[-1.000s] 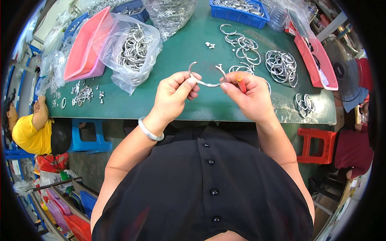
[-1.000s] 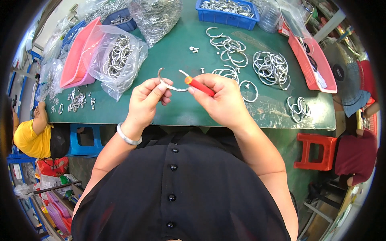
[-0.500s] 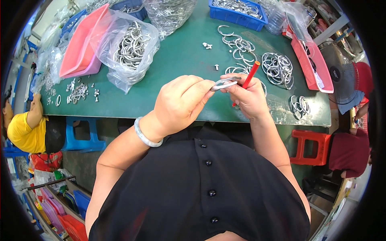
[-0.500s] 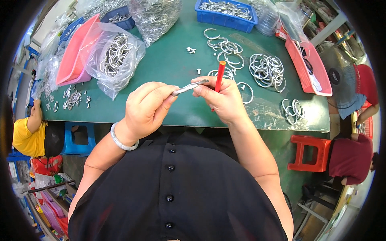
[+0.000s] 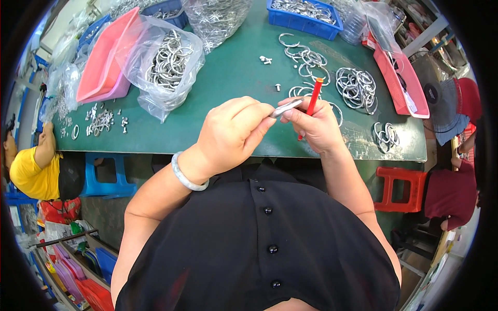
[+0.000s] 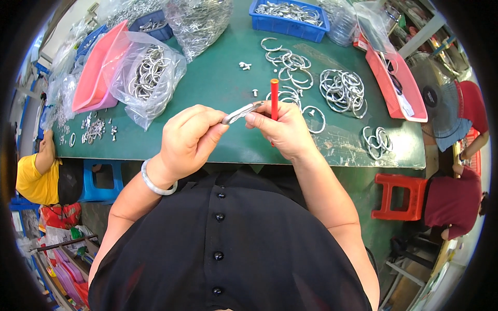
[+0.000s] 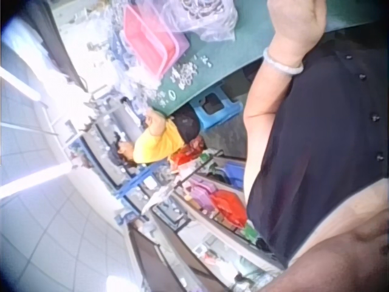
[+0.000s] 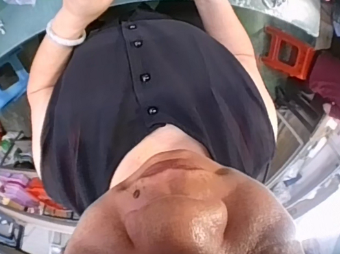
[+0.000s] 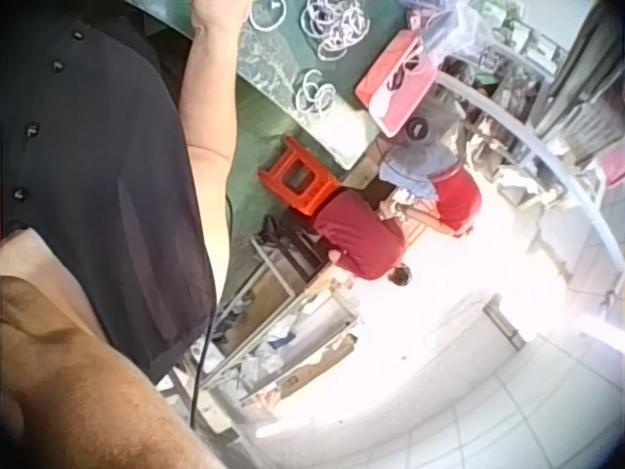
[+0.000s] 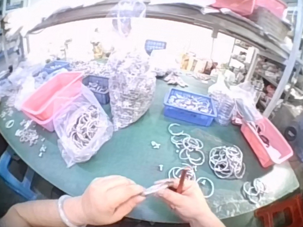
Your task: The person is assembling small metal rings by inserting screws into pre-drilled holes using a small red screwdriver.
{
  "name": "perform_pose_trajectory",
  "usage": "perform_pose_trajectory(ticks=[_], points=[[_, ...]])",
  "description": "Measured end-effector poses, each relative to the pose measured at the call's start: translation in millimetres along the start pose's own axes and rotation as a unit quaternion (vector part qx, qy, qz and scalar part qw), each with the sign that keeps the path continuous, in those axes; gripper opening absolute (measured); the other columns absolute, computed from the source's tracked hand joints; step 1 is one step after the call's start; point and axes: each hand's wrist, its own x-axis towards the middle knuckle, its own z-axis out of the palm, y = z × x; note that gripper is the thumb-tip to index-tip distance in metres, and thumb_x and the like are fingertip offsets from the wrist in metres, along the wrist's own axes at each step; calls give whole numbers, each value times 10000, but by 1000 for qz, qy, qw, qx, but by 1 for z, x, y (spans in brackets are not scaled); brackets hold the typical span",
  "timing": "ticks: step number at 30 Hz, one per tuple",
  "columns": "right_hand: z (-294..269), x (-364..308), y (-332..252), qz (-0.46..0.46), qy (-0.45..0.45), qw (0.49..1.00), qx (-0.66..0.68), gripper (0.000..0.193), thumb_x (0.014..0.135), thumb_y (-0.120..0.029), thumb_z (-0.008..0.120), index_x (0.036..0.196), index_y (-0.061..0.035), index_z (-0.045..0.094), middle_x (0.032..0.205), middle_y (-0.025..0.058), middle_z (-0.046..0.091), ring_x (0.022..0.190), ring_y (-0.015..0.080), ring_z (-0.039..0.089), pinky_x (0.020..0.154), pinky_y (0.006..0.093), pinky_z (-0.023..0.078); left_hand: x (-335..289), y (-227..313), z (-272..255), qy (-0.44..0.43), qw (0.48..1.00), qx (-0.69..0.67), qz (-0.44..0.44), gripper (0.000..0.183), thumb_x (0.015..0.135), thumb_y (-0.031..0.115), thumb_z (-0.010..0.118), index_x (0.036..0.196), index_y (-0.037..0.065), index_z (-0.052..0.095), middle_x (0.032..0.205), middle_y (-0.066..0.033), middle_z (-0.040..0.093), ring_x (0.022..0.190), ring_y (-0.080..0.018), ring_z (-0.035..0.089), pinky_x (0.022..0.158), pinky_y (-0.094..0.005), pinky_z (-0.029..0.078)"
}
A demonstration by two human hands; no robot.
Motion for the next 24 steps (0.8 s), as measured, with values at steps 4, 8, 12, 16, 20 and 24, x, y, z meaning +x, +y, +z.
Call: perform_pose_trajectory(ticks=[4, 8, 12, 16, 20, 24], points=[[-12, 2, -21, -2, 41, 994, -106, 166, 776, -68, 610, 923, 10, 618, 726, 19, 601, 667, 76, 545, 644, 222, 432, 5, -3, -20, 13, 998, 56, -41, 102, 711, 36, 635, 790, 37, 571, 676, -84, 558, 568, -235, 537, 515, -319, 433], [-66, 9, -22, -102, 164, 944, -267, 141, 796, -62, 572, 912, 6, 613, 709, 3, 584, 644, 73, 523, 622, 214, 420, 12, -25, -63, 81, 980, 169, -63, 75, 752, 38, 625, 804, 27, 571, 660, -61, 530, 533, -156, 498, 495, -256, 410], [-102, 10, -18, -71, 199, 841, -498, 176, 791, -174, 575, 855, -18, 624, 589, 105, 552, 550, 183, 535, 546, 308, 415, 10, -57, -105, 84, 951, 277, -106, 82, 781, 64, 605, 831, 8, 572, 691, -87, 549, 580, -172, 528, 539, -264, 425], [-84, 16, -20, 42, 132, 810, -569, 231, 738, -244, 610, 796, -23, 643, 651, 168, 596, 633, 306, 589, 618, 373, 454, -3, -82, -129, 21, 918, 363, -159, 93, 795, 117, 577, 841, 37, 582, 747, -103, 568, 651, -247, 562, 583, -306, 443], [-79, 22, -15, 69, 113, 785, -606, 268, 704, -277, 628, 761, -16, 645, 666, 177, 599, 665, 318, 596, 638, 388, 462, -6, -94, -127, -71, 893, 414, -164, 107, 793, 156, 560, 835, 62, 587, 797, -99, 574, 727, -295, 563, 624, -349, 443], [-87, 27, -4, 77, 129, 792, -592, 254, 681, -237, 617, 766, 1, 639, 668, 188, 599, 666, 319, 596, 643, 384, 461, -1, -91, -120, -108, 888, 421, -150, 101, 767, 139, 579, 841, 71, 594, 761, -89, 556, 711, -293, 555, 617, -364, 434]])
